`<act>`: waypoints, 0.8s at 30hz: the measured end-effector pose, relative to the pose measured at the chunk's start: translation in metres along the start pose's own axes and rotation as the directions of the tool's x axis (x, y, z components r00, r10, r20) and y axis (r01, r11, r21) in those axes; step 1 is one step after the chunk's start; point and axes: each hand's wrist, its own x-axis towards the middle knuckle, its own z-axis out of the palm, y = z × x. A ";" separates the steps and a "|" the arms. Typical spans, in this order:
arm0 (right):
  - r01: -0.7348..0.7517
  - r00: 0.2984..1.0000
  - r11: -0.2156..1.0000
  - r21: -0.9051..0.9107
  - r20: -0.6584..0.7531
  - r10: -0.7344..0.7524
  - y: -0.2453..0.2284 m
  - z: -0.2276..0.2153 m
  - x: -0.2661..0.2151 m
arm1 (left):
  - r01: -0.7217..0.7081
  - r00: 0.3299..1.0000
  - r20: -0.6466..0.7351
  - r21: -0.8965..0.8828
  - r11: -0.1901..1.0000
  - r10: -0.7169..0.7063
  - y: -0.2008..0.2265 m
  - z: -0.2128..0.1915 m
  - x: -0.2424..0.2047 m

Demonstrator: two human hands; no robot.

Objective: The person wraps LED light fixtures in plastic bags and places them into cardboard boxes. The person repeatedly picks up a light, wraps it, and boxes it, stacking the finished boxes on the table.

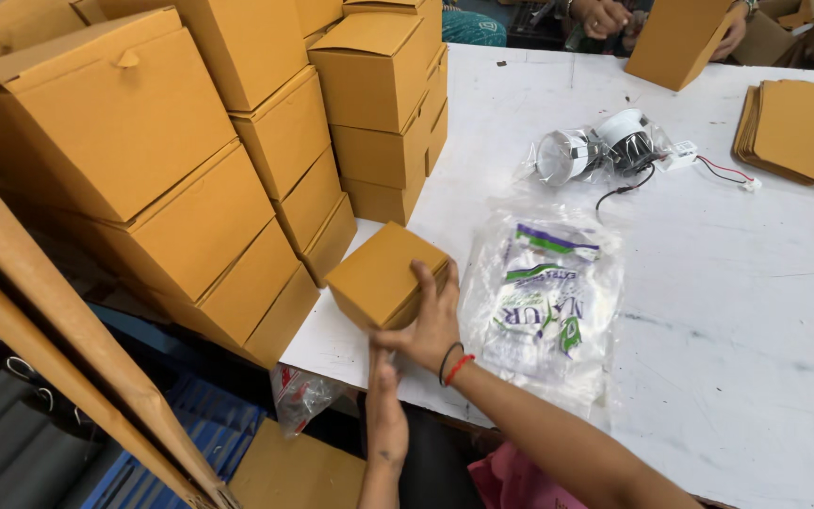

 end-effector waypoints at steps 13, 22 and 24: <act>0.398 0.913 0.658 0.640 -0.348 -0.215 0.053 -0.189 0.229 | -0.117 0.993 0.105 0.897 0.427 0.052 0.036 -0.007 0.088; 0.342 0.929 0.928 0.147 -0.203 -0.310 0.103 -0.131 0.440 | -0.276 0.958 0.234 0.906 0.320 0.164 0.023 -0.005 0.150; 0.281 0.951 0.957 0.068 -0.153 -0.268 0.124 -0.103 0.460 | -0.226 0.973 0.229 0.905 0.361 0.036 0.017 -0.010 0.153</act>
